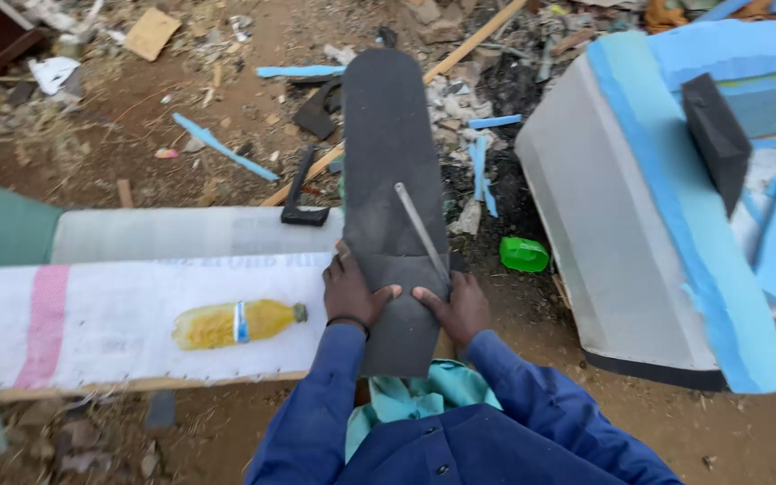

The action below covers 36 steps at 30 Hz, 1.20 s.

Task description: The person uses a knife to cut a piece of black foam material on a wooden workbench. They then pick up a plastic bottle containing a yellow liquid and pour it onto the foam piece and the workbench surface.

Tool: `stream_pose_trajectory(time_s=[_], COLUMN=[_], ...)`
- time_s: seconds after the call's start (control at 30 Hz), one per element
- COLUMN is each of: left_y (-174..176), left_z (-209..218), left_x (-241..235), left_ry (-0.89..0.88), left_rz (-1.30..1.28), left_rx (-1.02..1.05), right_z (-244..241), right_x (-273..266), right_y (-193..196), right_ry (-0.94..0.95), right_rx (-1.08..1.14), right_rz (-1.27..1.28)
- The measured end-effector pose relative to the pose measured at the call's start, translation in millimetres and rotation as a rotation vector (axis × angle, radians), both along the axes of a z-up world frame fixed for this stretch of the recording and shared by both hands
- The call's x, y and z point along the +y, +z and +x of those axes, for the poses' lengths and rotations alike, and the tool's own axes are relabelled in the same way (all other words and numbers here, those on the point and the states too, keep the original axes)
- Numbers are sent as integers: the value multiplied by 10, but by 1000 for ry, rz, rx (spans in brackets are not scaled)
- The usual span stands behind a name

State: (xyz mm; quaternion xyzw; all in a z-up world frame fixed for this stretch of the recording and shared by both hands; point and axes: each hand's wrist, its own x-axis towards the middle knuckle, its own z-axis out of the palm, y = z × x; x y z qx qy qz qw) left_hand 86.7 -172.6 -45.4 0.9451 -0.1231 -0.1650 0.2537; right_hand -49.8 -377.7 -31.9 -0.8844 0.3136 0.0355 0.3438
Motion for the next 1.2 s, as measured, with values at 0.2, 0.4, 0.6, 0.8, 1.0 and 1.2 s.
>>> stream_pose_trajectory(time_s=[0.2, 0.4, 0.6, 0.8, 1.0, 1.2], left_y=[627, 1385, 1387, 1752, 1633, 2059], left_z=[-578, -1485, -1867, -1859, -2049, -2573], left_x=[197, 950, 1524, 1629, 1907, 2274], left_ry=[89, 403, 634, 501, 721, 1083], left_rz=[-314, -510, -669, -861, -1240, -1295], left_rx=[-244, -80, 60, 77, 109, 155], right_z=[-366, -898, -704, -231, -114, -337], right_x=[-270, -76, 440, 1198, 1798, 2199], right_y=[298, 851, 1499, 1717, 1780, 1678], right_ry=[-152, -277, 38, 923, 972, 1291], right_rx=[-158, -115, 109, 94, 111, 209], right_rz=[550, 683, 632, 382, 621, 685])
